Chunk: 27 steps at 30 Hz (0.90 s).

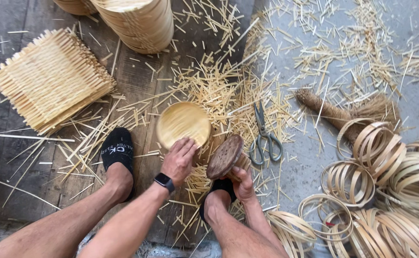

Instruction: The person sits on the floor and repeatedly assembles small round bamboo baskets. They place a circular bamboo ring onto a flat woven bamboo mat, fold the mat around the ring, trim excess material with scissors, and stack the finished baskets.

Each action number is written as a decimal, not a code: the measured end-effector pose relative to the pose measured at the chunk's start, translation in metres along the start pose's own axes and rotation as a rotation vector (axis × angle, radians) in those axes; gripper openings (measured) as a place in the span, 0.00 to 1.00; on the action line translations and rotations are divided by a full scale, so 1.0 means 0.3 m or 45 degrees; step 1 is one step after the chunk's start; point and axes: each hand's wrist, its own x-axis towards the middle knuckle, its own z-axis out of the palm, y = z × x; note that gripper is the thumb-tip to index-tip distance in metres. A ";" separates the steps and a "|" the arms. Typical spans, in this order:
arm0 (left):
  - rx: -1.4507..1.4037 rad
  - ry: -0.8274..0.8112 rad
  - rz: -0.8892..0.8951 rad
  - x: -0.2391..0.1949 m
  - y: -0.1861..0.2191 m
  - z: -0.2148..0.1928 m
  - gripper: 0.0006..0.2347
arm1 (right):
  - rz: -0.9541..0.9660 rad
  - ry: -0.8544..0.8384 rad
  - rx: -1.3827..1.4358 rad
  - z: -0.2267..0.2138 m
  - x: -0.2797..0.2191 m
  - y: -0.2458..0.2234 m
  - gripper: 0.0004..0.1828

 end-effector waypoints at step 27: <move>0.316 0.512 0.037 0.754 -0.631 -0.699 0.11 | 0.085 -0.003 0.016 -0.058 0.007 0.026 0.26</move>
